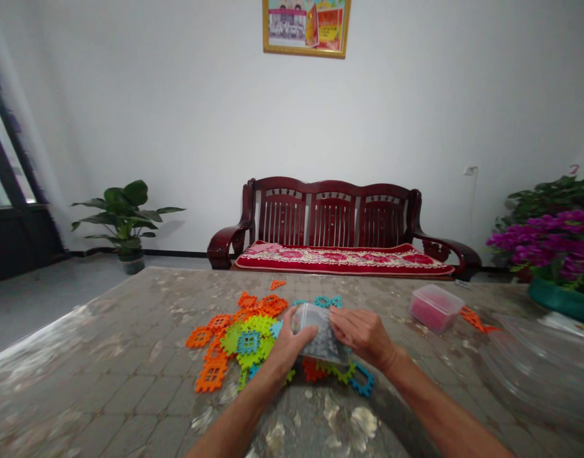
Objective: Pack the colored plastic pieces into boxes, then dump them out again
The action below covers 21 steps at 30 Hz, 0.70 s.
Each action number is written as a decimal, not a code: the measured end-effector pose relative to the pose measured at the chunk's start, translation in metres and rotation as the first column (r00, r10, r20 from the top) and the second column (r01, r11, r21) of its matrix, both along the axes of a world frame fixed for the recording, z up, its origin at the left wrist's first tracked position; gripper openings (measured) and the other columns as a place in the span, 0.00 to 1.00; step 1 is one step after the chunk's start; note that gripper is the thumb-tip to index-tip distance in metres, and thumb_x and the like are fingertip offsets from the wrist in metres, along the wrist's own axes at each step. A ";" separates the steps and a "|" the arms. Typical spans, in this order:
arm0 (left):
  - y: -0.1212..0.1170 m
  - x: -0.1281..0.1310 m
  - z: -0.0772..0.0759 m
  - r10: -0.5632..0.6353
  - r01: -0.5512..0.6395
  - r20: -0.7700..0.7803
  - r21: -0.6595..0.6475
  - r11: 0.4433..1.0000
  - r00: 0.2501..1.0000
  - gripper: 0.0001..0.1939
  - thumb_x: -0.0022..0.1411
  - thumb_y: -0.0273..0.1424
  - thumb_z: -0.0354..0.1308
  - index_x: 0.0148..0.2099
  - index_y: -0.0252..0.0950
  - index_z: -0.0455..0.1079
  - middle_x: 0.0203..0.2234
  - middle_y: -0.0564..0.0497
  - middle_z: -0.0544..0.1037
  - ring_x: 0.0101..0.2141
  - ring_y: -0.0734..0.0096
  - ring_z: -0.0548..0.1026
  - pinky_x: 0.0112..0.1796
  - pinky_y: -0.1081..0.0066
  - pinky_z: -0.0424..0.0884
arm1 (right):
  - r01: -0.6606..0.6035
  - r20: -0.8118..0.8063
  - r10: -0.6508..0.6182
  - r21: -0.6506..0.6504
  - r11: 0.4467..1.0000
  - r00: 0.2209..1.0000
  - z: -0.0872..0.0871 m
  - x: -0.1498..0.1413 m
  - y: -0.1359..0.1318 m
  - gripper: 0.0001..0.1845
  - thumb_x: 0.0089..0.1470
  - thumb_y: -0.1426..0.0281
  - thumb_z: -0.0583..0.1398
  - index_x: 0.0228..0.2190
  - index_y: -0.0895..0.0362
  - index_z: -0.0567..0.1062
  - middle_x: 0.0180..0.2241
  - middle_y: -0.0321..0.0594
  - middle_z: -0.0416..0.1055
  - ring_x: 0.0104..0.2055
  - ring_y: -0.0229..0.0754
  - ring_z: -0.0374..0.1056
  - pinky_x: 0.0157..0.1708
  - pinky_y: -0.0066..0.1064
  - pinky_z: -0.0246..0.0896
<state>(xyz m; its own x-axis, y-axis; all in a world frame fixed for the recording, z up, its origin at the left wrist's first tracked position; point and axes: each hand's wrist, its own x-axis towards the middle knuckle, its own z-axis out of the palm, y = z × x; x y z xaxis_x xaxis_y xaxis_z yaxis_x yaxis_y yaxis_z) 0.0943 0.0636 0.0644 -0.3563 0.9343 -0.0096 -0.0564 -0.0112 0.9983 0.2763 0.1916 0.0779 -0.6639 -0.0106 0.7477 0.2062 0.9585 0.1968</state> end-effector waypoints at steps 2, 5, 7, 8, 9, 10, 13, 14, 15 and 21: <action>-0.002 0.002 0.003 0.013 -0.014 0.018 0.013 1.000 1.000 0.50 0.51 0.51 0.67 0.68 0.34 0.54 0.57 0.37 0.74 0.54 0.49 0.75 0.54 0.60 0.71 | -0.023 -0.014 0.024 0.069 0.997 1.000 0.003 0.000 0.001 0.12 0.64 0.75 0.58 0.42 0.53 0.82 0.42 0.45 0.84 0.39 0.43 0.81 0.36 0.29 0.74; -0.003 0.005 0.004 0.013 -0.013 0.049 0.016 1.000 0.999 0.51 0.50 0.49 0.69 0.69 0.34 0.54 0.56 0.37 0.75 0.52 0.49 0.76 0.52 0.60 0.71 | 0.003 -0.039 0.000 0.097 0.995 0.999 0.010 -0.001 0.002 0.12 0.63 0.77 0.58 0.38 0.53 0.82 0.34 0.42 0.84 0.32 0.41 0.80 0.32 0.27 0.70; -0.004 0.006 0.003 -0.006 0.005 0.064 0.005 1.000 0.998 0.53 0.49 0.48 0.71 0.70 0.35 0.53 0.54 0.38 0.76 0.51 0.49 0.77 0.51 0.60 0.72 | 0.043 -0.048 -0.040 0.054 0.998 0.998 0.015 -0.001 0.002 0.13 0.63 0.77 0.58 0.36 0.53 0.82 0.27 0.39 0.82 0.26 0.39 0.76 0.29 0.26 0.67; -0.004 0.006 0.001 -0.014 0.014 0.072 -0.004 1.000 0.997 0.54 0.49 0.48 0.71 0.70 0.35 0.52 0.52 0.39 0.77 0.50 0.50 0.77 0.51 0.60 0.72 | 0.055 -0.046 -0.055 0.016 0.998 0.997 0.016 -0.002 0.002 0.13 0.63 0.77 0.58 0.36 0.53 0.82 0.25 0.39 0.81 0.24 0.39 0.75 0.29 0.26 0.66; -0.004 0.006 0.000 -0.017 0.018 0.083 -0.011 1.000 0.996 0.54 0.49 0.48 0.71 0.71 0.36 0.52 0.51 0.40 0.78 0.49 0.51 0.78 0.50 0.61 0.72 | 0.060 -0.045 -0.062 -0.031 0.998 0.997 0.017 -0.003 0.002 0.13 0.64 0.75 0.58 0.37 0.53 0.83 0.25 0.39 0.81 0.25 0.40 0.75 0.29 0.27 0.66; -0.005 0.005 -0.002 -0.018 0.019 0.096 -0.012 1.000 0.995 0.54 0.50 0.49 0.71 0.71 0.36 0.51 0.50 0.40 0.78 0.48 0.51 0.78 0.50 0.61 0.72 | 0.061 -0.045 -0.065 -0.091 0.994 0.997 0.017 -0.004 0.001 0.13 0.65 0.73 0.58 0.39 0.52 0.83 0.28 0.40 0.82 0.27 0.41 0.77 0.31 0.28 0.67; -0.006 0.001 -0.007 -0.046 0.044 0.129 0.019 0.999 0.991 0.55 0.52 0.51 0.70 0.72 0.36 0.49 0.48 0.41 0.78 0.46 0.53 0.79 0.49 0.61 0.72 | 0.059 -0.084 -0.092 -0.332 0.942 0.992 0.012 -0.006 -0.004 0.14 0.66 0.68 0.58 0.46 0.50 0.82 0.39 0.43 0.84 0.38 0.45 0.80 0.40 0.31 0.71; -0.006 -0.001 -0.009 -0.061 0.057 0.130 0.035 0.998 0.990 0.56 0.51 0.51 0.70 0.73 0.35 0.48 0.47 0.41 0.78 0.45 0.54 0.79 0.49 0.61 0.72 | 0.056 -0.095 -0.105 -0.421 0.905 0.990 0.009 -0.007 -0.007 0.15 0.65 0.66 0.58 0.47 0.50 0.82 0.42 0.43 0.84 0.41 0.46 0.80 0.43 0.33 0.72; -0.006 -0.002 -0.011 -0.075 0.070 0.126 0.047 0.996 0.989 0.57 0.51 0.51 0.70 0.73 0.35 0.47 0.46 0.41 0.78 0.44 0.54 0.79 0.48 0.61 0.72 | 0.048 -0.100 -0.114 -0.509 0.860 0.988 0.007 -0.008 -0.009 0.15 0.65 0.65 0.58 0.48 0.50 0.82 0.44 0.42 0.83 0.43 0.47 0.80 0.44 0.34 0.72; 0.001 -0.006 -0.022 -0.104 0.094 0.087 0.116 0.989 0.991 0.67 0.43 0.53 0.74 0.74 0.37 0.42 0.51 0.39 0.76 0.50 0.48 0.77 0.52 0.56 0.71 | -0.126 -0.266 -0.215 -0.854 0.504 0.940 0.008 -0.017 -0.010 0.21 0.60 0.53 0.59 0.39 0.53 0.85 0.38 0.41 0.84 0.42 0.52 0.78 0.44 0.39 0.72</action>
<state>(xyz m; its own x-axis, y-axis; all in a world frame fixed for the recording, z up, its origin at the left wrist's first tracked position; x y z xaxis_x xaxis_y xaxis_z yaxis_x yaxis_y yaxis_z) 0.0886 0.0650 0.0426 -0.2644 0.9620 0.0684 -0.1547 -0.1123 0.9816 0.2590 0.1820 0.0855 -0.3849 0.7629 0.5194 0.1356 0.6034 -0.7858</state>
